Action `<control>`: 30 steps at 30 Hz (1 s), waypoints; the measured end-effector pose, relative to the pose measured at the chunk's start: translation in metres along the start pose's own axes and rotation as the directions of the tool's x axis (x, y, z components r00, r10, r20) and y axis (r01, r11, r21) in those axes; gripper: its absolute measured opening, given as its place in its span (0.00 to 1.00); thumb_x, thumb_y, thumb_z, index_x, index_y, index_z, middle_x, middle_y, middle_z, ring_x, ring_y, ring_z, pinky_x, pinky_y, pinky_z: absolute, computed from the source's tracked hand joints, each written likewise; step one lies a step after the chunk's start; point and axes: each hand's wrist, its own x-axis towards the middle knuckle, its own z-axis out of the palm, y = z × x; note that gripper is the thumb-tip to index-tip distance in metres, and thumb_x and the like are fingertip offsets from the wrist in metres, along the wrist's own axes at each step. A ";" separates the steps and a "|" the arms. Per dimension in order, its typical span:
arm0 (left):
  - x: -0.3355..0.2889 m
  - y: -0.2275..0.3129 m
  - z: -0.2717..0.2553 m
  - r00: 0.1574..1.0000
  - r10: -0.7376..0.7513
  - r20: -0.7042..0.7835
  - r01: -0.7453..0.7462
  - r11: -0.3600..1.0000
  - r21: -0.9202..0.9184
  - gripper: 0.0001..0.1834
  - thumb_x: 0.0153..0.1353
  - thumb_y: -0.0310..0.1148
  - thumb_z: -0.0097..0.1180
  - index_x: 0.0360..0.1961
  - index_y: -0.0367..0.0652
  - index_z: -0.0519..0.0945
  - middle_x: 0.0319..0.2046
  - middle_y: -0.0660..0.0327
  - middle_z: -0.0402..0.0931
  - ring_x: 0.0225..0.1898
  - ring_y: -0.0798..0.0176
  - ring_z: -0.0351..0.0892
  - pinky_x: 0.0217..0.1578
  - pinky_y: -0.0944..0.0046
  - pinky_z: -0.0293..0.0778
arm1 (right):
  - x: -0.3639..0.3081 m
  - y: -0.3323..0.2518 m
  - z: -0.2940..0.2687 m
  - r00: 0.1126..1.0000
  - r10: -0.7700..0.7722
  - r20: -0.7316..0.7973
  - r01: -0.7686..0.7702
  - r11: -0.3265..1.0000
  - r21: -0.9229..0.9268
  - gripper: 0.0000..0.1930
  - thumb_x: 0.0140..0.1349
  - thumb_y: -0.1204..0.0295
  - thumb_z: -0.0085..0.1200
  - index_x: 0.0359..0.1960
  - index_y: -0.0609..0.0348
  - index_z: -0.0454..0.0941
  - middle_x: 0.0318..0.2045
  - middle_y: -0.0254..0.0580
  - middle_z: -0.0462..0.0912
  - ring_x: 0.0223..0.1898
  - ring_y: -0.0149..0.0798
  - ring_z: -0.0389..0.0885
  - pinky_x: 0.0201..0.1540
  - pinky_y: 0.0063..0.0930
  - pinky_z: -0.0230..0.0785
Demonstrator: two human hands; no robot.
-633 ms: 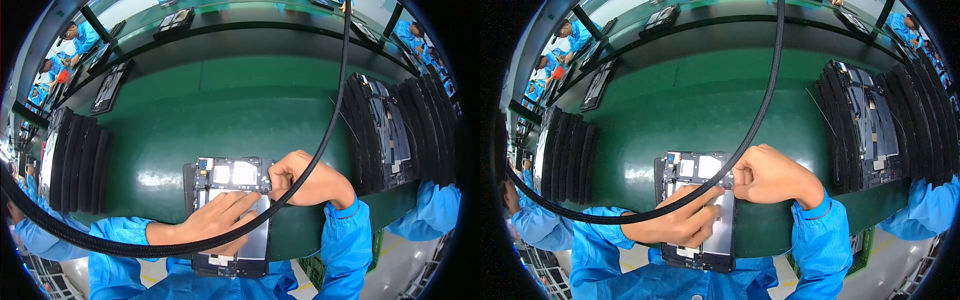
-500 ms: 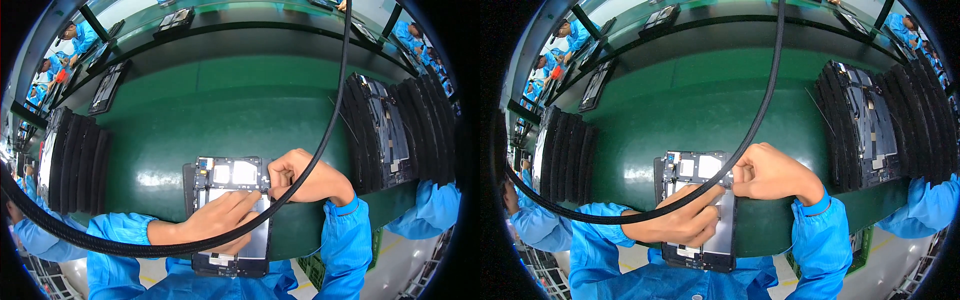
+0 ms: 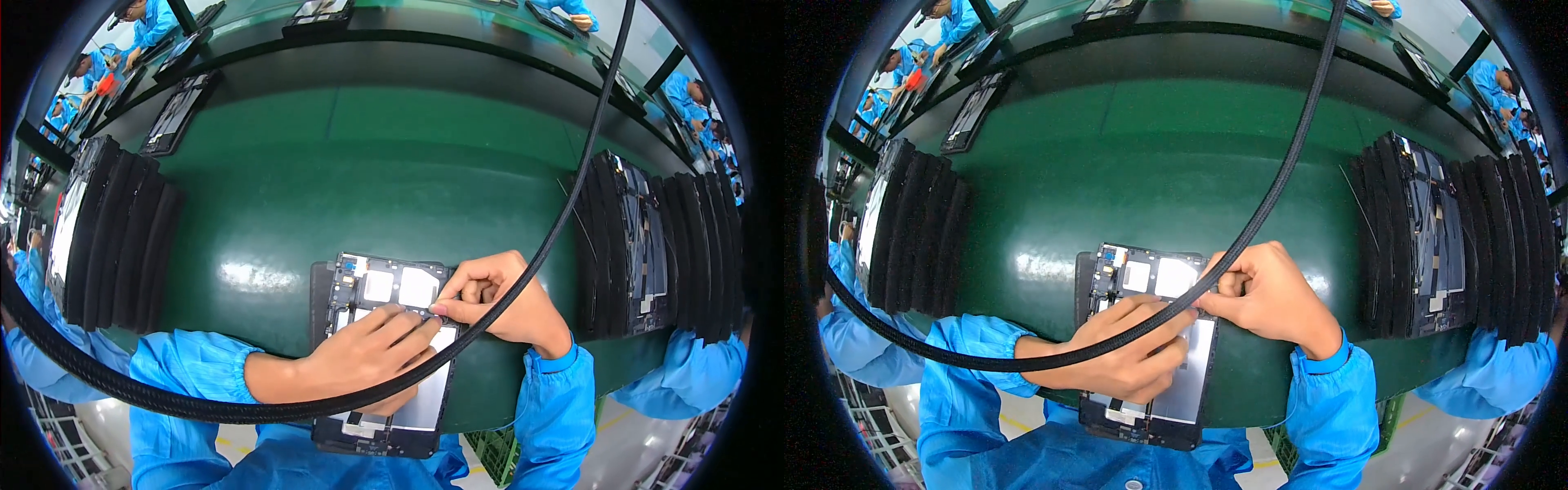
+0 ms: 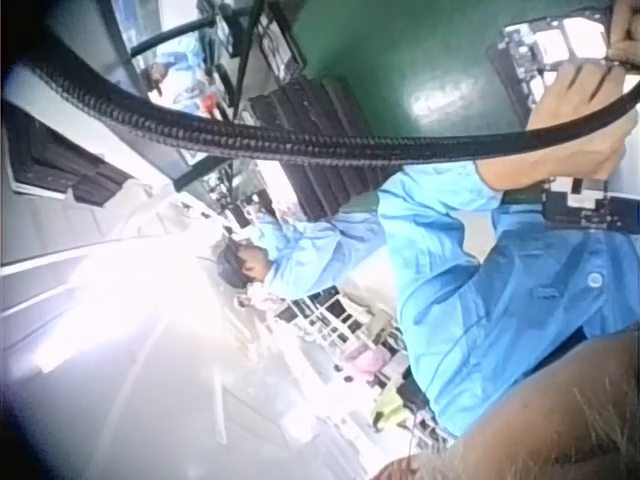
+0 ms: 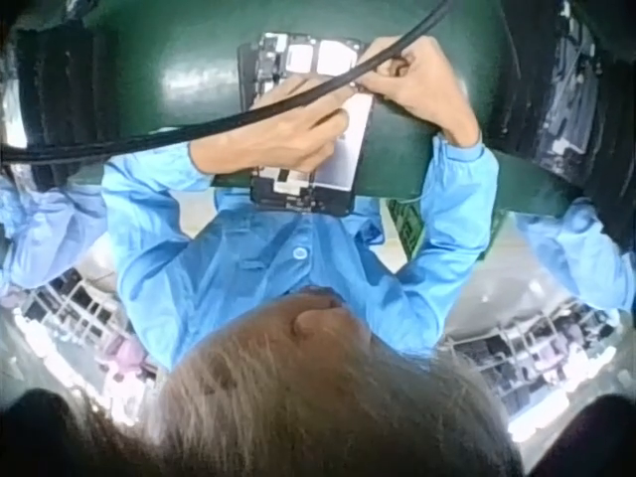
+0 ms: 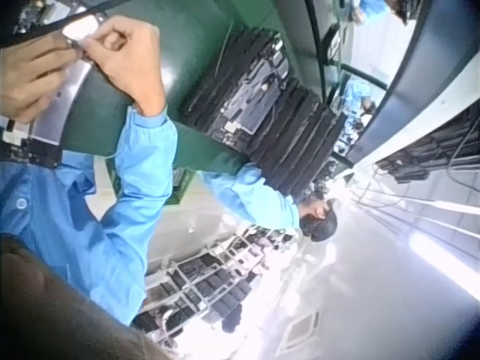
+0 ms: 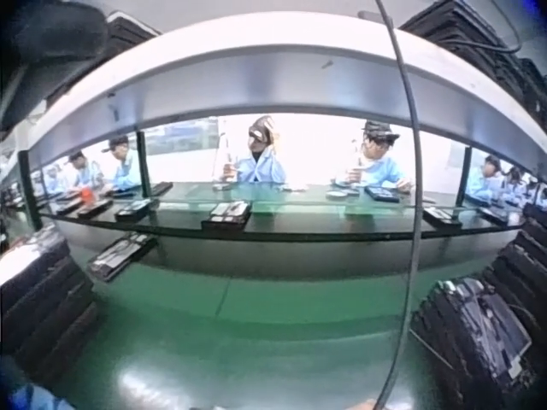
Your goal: The person assembles tablet devices on a production line by connecting internal components and cables by hand, pushing completed tablets onto the conveyor shelf, and taking new tablet units from a stack to continue assembly.
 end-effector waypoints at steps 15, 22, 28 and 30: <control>0.006 -0.011 -0.009 0.998 0.037 0.048 -0.034 0.997 -0.068 0.21 0.50 0.32 0.68 0.45 0.33 0.83 0.51 0.44 0.84 0.53 0.47 0.85 0.51 0.52 0.83 | 0.003 -0.004 0.011 0.988 -0.110 -0.109 0.106 0.994 -0.037 0.04 0.62 0.76 0.80 0.36 0.60 0.96 0.13 0.25 0.70 0.19 0.19 0.59 0.23 0.28 0.47; 0.006 -0.020 -0.007 0.997 0.069 0.020 -0.066 0.988 -0.143 0.17 0.49 0.31 0.69 0.41 0.37 0.82 0.48 0.45 0.84 0.50 0.48 0.85 0.47 0.53 0.81 | -0.009 -0.023 -0.005 0.992 0.121 0.038 -0.123 0.991 0.056 0.27 0.66 0.80 0.75 0.66 0.61 0.81 0.18 0.32 0.82 0.21 0.23 0.82 0.23 0.21 0.67; 0.003 -0.021 -0.004 0.997 0.070 -0.028 -0.073 0.989 -0.129 0.15 0.49 0.30 0.68 0.37 0.38 0.79 0.46 0.46 0.83 0.49 0.47 0.84 0.47 0.53 0.80 | -0.009 -0.035 -0.007 0.932 0.290 0.218 -0.303 0.952 0.030 0.42 0.71 0.81 0.68 0.84 0.56 0.62 0.19 0.38 0.85 0.20 0.30 0.87 0.19 0.25 0.72; 0.002 -0.021 -0.005 0.997 0.077 -0.022 -0.079 0.990 -0.114 0.14 0.49 0.30 0.68 0.36 0.38 0.78 0.45 0.46 0.82 0.49 0.47 0.83 0.48 0.53 0.79 | -0.007 -0.033 -0.007 0.921 0.285 0.264 -0.311 0.948 0.062 0.43 0.72 0.81 0.66 0.86 0.55 0.59 0.18 0.39 0.85 0.19 0.31 0.87 0.18 0.25 0.71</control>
